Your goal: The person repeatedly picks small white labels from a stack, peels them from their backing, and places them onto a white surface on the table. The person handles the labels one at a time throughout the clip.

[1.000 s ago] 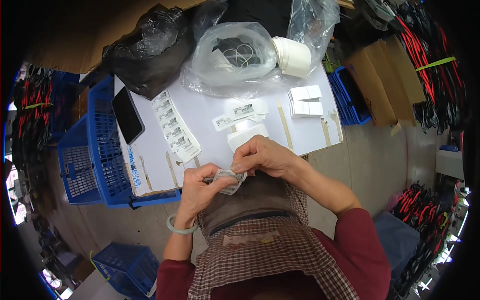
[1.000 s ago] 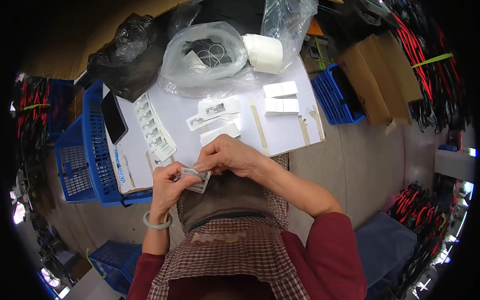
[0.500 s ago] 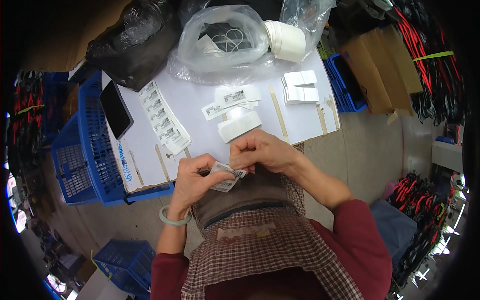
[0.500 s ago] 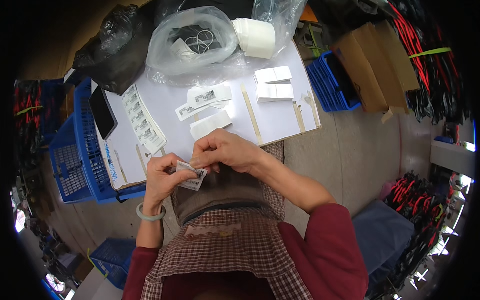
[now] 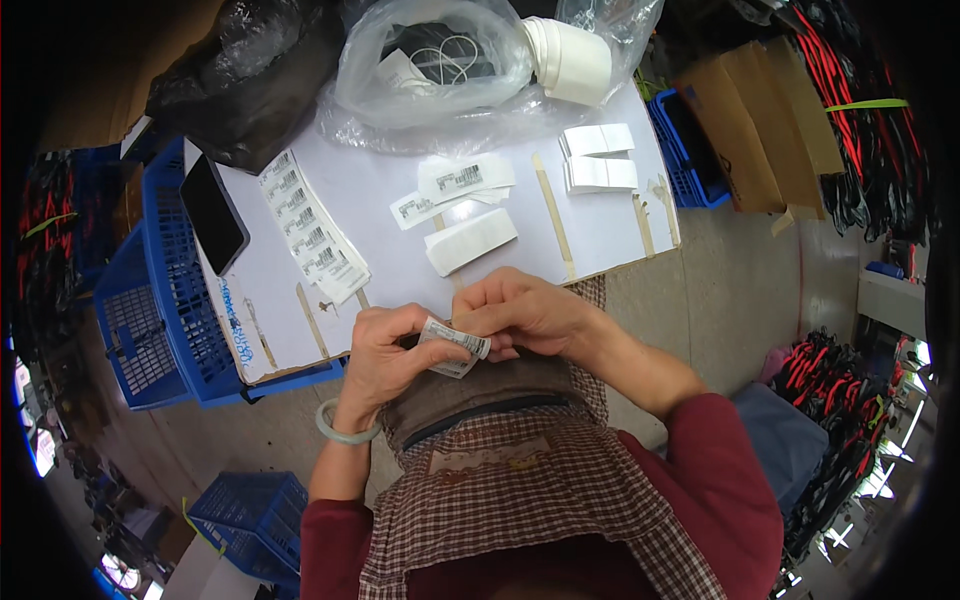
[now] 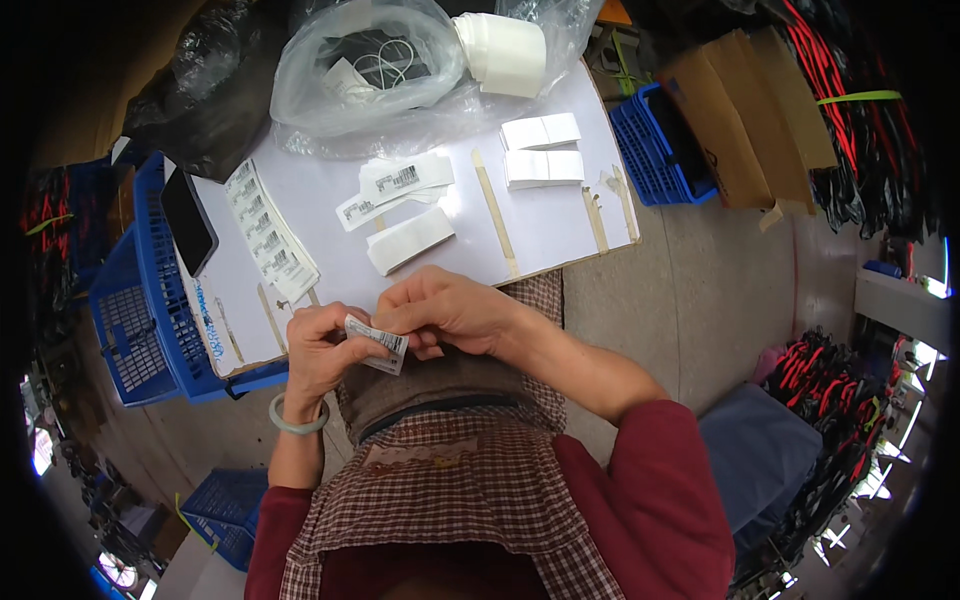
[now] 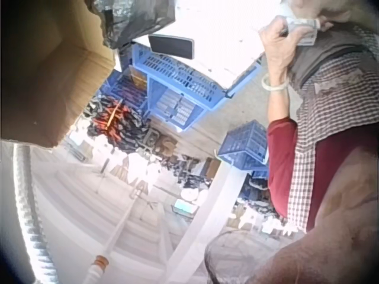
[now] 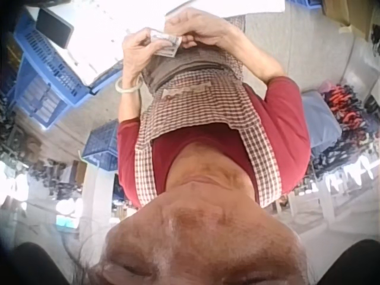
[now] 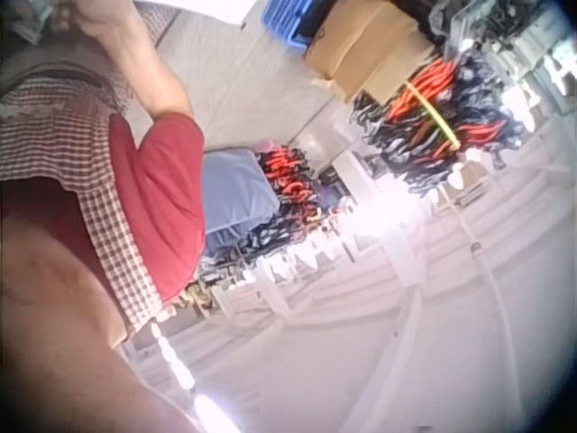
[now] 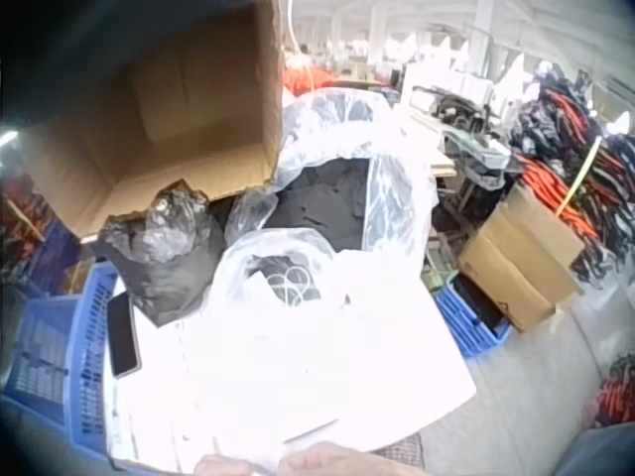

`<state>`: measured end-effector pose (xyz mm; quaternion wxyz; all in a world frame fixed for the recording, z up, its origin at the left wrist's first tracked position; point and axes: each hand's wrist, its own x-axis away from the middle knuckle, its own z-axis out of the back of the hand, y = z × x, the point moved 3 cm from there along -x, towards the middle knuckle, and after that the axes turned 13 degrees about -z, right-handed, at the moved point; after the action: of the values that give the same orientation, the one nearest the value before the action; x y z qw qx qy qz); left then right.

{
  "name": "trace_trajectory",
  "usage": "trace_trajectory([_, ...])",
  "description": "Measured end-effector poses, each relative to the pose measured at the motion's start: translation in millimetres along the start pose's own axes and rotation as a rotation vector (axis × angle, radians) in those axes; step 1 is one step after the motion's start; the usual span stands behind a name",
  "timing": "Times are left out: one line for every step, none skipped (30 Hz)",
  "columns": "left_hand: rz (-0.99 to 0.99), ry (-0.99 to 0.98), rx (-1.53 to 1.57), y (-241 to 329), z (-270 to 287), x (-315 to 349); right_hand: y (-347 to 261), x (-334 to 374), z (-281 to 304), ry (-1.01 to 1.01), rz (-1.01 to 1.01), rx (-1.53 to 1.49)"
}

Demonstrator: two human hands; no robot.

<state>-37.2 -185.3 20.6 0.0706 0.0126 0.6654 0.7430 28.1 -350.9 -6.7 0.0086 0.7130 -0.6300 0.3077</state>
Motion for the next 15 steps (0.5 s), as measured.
trace_trajectory([-0.046, -0.025, -0.031, 1.1, 0.4, -0.4, -0.5, 0.9, 0.0, 0.022, -0.024, 0.039])
trace_trajectory([-0.092, -0.049, -0.062, 2.2, 0.8, -0.9, -1.0, 2.1, -0.1, 0.044, -0.047, 0.079])
trace_trajectory([-0.139, -0.074, -0.092, 3.1, 0.3, -0.8, -2.8, 3.7, 1.1, 0.103, -0.027, 0.113])
trace_trajectory([-0.086, 0.032, -0.024, 0.4, -1.6, 0.3, -6.4, 5.1, 2.2, 0.161, -0.008, 0.153])
trace_trajectory([-0.034, 0.139, 0.044, -2.8, -8.8, 2.9, -9.6, 6.4, 2.5, 0.219, 0.011, 0.193])
trace_trajectory([0.019, 0.245, 0.112, -4.6, -14.7, 5.2, -12.8, 8.2, 1.0, 0.28, 0.063, 0.233])
trace_trajectory([0.038, 0.263, 0.117, -1.4, -19.5, 4.0, -15.4, 10.6, -1.0, 0.342, 0.116, 0.274])
trace_trajectory([0.057, 0.28, 0.122, 4.2, -23.0, 2.1, -17.6, 12.9, -2.6, 0.404, 0.17, 0.314])
trace_trajectory([0.076, 0.298, 0.127, 6.8, -24.3, 1.8, -20.5, 15.9, -3.4, 0.494, 0.224, 0.432])
trace_trajectory([0.085, 0.297, 0.121, 5.5, -24.7, 4.5, -23.2, 19.4, -4.5, 0.579, 0.278, 0.55])
trace_trajectory([0.093, 0.296, 0.116, 2.3, -25.2, 7.9, -25.2, 22.9, -5.5, 0.664, 0.332, 0.668])
trace_trajectory([0.102, 0.295, 0.11, 0.8, -25.6, 10.2, -25.3, 26.7, -4.4, 0.697, 0.467, 0.7])
trace_trajectory([0.131, 0.316, 0.172, 2.0, -26.6, 10.4, -23.3, 30.1, -0.8, 0.731, 0.604, 0.731])
trace_trajectory([0.16, 0.337, 0.233, 5.6, -28.1, 9.2, -22.2, 33.4, -0.6, 0.762, 0.741, 0.759])
trace_trajectory([0.189, 0.357, 0.295, 6.6, -29.5, 8.4, -19.1, 34.4, -3.6, 0.755, 0.742, 0.791])
